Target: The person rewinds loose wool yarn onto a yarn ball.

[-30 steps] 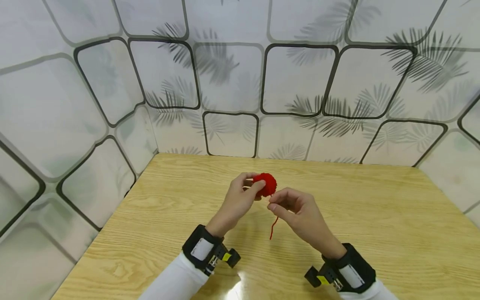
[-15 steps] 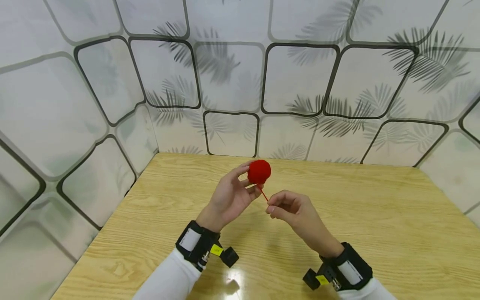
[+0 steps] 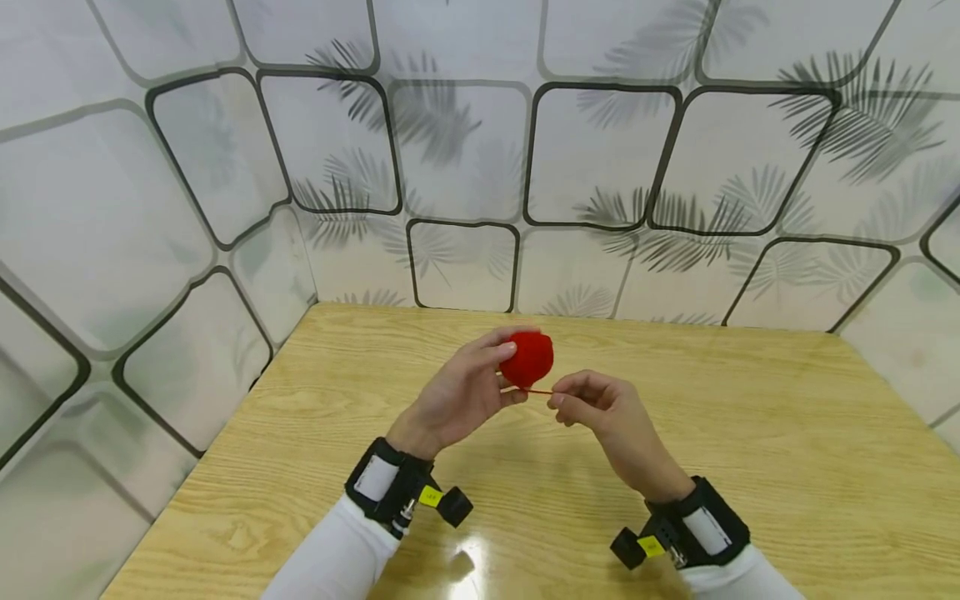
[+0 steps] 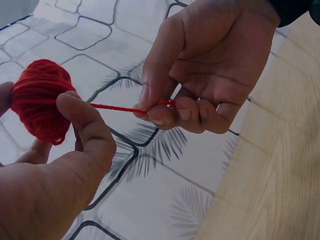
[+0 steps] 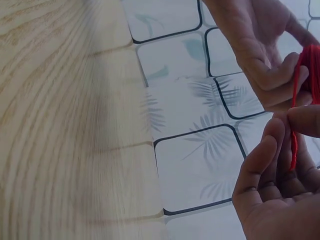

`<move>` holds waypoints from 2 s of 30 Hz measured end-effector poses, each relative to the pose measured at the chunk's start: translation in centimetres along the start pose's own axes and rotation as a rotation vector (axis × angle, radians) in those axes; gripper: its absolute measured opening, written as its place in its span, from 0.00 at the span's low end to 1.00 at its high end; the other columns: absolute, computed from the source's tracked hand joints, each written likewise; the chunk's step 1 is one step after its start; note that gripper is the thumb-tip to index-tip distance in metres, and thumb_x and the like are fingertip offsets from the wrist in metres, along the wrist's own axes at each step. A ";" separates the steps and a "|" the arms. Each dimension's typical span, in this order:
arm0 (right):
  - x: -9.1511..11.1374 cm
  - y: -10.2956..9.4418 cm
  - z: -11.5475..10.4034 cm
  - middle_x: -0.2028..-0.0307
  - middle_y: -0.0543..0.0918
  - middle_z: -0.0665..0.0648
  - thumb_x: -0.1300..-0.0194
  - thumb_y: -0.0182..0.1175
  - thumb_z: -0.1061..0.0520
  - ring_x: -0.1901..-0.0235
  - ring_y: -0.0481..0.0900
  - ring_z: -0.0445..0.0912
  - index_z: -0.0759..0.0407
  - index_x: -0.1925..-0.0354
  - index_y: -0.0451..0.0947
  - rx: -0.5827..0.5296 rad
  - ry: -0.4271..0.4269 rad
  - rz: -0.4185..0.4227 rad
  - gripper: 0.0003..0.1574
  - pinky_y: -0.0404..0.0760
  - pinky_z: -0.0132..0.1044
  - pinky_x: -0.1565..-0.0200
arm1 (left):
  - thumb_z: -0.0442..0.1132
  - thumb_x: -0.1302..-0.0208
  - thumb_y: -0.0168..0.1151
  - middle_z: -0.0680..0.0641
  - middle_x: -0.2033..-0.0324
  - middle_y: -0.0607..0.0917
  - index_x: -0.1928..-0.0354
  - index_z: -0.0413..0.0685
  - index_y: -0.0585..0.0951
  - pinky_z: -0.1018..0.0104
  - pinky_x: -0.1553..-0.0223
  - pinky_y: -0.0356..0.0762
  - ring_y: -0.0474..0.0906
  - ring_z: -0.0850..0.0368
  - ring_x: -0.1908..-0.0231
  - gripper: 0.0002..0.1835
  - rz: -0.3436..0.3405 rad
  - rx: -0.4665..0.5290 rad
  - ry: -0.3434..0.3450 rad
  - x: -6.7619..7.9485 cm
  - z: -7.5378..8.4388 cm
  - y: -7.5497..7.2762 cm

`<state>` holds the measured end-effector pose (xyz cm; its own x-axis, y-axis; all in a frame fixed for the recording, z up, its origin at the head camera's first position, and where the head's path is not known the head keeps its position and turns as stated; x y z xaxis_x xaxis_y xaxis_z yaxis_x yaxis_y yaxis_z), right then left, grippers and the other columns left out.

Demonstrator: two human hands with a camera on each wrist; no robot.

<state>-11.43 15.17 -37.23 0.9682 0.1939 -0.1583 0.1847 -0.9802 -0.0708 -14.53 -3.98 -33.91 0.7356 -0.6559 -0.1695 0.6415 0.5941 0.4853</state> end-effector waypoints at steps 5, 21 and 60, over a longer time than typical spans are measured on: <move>-0.1 -0.9 0.0 0.62 0.79 0.62 0.42 0.62 0.50 0.64 0.76 0.53 0.66 0.56 0.74 0.036 0.016 0.071 0.23 0.75 0.44 0.58 | 0.46 0.39 0.58 0.41 0.44 0.72 0.40 0.44 0.70 0.57 0.52 0.70 0.71 0.47 0.49 0.26 -0.074 -0.295 -0.021 0.3 -0.1 0.7; 0.3 -1.8 -2.8 0.66 0.80 0.57 0.43 0.63 0.52 0.68 0.77 0.50 0.58 0.61 0.79 0.243 -0.195 0.139 0.13 0.77 0.40 0.63 | 0.53 0.46 0.65 0.53 0.59 0.79 0.47 0.57 0.74 0.63 0.66 0.76 0.77 0.55 0.63 0.25 0.062 -0.976 -0.101 0.1 -2.3 0.7; 0.4 0.9 -1.3 0.56 0.73 0.49 0.50 0.69 0.51 0.59 0.73 0.41 0.54 0.48 0.70 0.739 -0.619 -0.001 0.31 0.77 0.36 0.62 | 0.46 0.43 0.63 0.41 0.50 0.76 0.47 0.42 0.73 0.58 0.54 0.73 0.75 0.48 0.51 0.24 0.246 -0.365 -0.111 -0.5 -2.6 0.6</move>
<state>-10.61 14.29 -36.08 0.6682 0.3882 -0.6347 -0.1728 -0.7488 -0.6399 -13.96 -2.11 -35.74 0.8608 -0.5087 0.0152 0.5000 0.8508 0.1619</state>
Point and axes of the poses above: each hand's wrist, its own x-axis away from the middle knuckle, its own y-axis out of the palm, z = x × y, the point moved 2 cm from there along -x, towards the middle knuckle
